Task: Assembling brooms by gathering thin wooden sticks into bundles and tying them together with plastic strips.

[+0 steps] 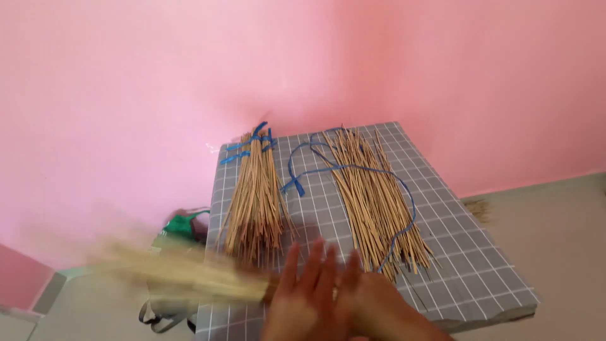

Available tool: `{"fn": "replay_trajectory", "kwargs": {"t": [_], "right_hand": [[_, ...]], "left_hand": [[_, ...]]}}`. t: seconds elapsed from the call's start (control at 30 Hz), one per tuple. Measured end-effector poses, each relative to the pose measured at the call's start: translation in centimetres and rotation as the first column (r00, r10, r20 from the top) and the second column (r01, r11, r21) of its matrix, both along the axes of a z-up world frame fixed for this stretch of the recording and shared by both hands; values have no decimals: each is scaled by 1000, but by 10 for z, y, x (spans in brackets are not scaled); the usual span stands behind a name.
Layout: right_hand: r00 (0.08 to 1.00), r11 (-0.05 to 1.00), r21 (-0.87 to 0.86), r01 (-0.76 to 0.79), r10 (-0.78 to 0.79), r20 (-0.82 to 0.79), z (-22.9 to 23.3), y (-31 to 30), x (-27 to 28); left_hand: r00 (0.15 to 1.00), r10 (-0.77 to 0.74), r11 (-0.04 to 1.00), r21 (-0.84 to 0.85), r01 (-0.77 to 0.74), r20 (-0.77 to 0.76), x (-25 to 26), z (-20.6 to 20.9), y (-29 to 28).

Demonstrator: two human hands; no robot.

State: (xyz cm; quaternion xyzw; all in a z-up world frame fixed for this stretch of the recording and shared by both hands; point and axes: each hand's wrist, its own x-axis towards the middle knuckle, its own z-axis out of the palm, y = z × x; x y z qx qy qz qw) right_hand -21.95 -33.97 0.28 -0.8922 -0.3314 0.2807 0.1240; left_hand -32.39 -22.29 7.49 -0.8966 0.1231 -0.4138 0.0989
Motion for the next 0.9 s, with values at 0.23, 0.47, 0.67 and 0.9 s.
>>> {"fn": "replay_trajectory", "kwargs": {"t": [0.23, 0.47, 0.67, 0.9], "right_hand": [[600, 800, 44, -598, 411, 686, 2, -12, 6], [519, 606, 341, -719, 141, 843, 43, 3, 17], [529, 702, 572, -424, -321, 785, 72, -47, 30], [973, 921, 318, 226, -201, -110, 6, 16, -8]], "left_hand": [[-122, -182, 856, -96, -509, -976, 22, 92, -1], [21, -216, 714, -172, -678, -976, 26, 82, 8], [237, -85, 690, -229, -687, -968, 24, 49, 83], [506, -163, 501, -513, -697, -847, -3, 64, 84]]}}
